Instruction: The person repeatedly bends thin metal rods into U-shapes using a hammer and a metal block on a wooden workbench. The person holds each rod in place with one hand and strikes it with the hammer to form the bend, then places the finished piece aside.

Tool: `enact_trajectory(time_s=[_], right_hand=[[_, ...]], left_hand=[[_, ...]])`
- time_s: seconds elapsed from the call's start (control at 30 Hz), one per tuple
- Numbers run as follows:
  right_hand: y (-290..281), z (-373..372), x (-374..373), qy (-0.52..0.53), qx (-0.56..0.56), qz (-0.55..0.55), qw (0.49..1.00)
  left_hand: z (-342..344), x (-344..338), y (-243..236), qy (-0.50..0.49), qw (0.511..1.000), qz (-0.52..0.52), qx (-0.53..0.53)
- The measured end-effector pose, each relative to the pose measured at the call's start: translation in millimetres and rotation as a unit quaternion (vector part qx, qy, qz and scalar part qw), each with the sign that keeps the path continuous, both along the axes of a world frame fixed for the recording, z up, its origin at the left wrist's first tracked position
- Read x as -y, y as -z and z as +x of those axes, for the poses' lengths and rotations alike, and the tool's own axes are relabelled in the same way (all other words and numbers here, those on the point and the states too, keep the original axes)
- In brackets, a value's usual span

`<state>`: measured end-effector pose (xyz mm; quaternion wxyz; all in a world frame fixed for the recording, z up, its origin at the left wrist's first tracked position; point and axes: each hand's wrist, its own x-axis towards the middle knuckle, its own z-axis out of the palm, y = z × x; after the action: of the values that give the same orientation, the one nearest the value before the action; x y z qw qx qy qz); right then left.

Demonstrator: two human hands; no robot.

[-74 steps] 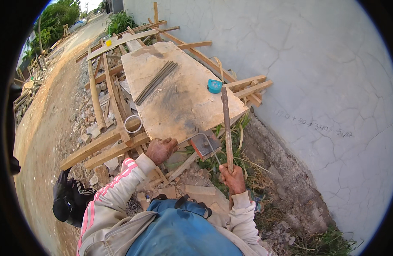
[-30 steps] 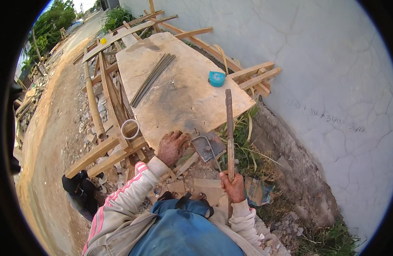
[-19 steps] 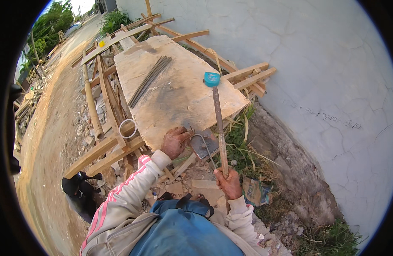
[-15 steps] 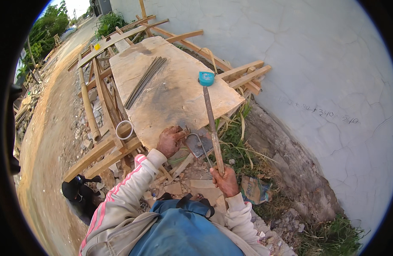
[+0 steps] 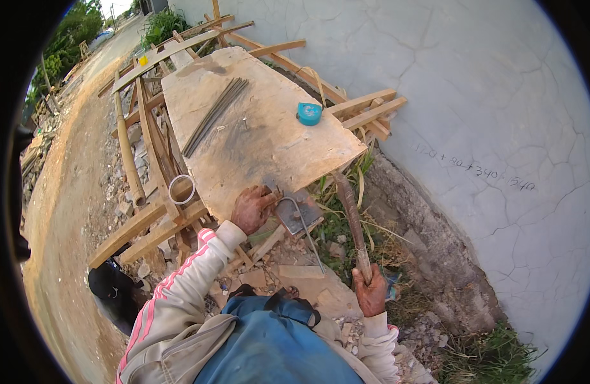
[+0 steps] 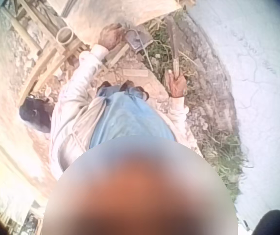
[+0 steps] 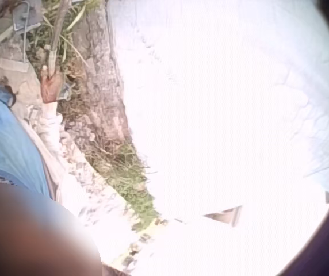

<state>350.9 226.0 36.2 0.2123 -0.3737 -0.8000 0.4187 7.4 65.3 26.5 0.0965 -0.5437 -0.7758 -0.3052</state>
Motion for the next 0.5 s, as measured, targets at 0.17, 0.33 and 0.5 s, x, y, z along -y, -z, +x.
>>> enact_trajectory(time_s=[0.17,0.33,0.5], right_hand=[[2,35,-9,-0.007,0.087,0.069,0.994],[-8,46,-39,-0.055,0.194,0.153,0.968],[-24,35,-71,-0.103,0.268,0.199,0.937]], left_hand=[[1,1,1,-0.005,1.0,-0.001,-0.004],[2,1,0,-0.019,0.999,-0.027,0.0],[2,1,-1,-0.011,1.0,-0.015,-0.002]])
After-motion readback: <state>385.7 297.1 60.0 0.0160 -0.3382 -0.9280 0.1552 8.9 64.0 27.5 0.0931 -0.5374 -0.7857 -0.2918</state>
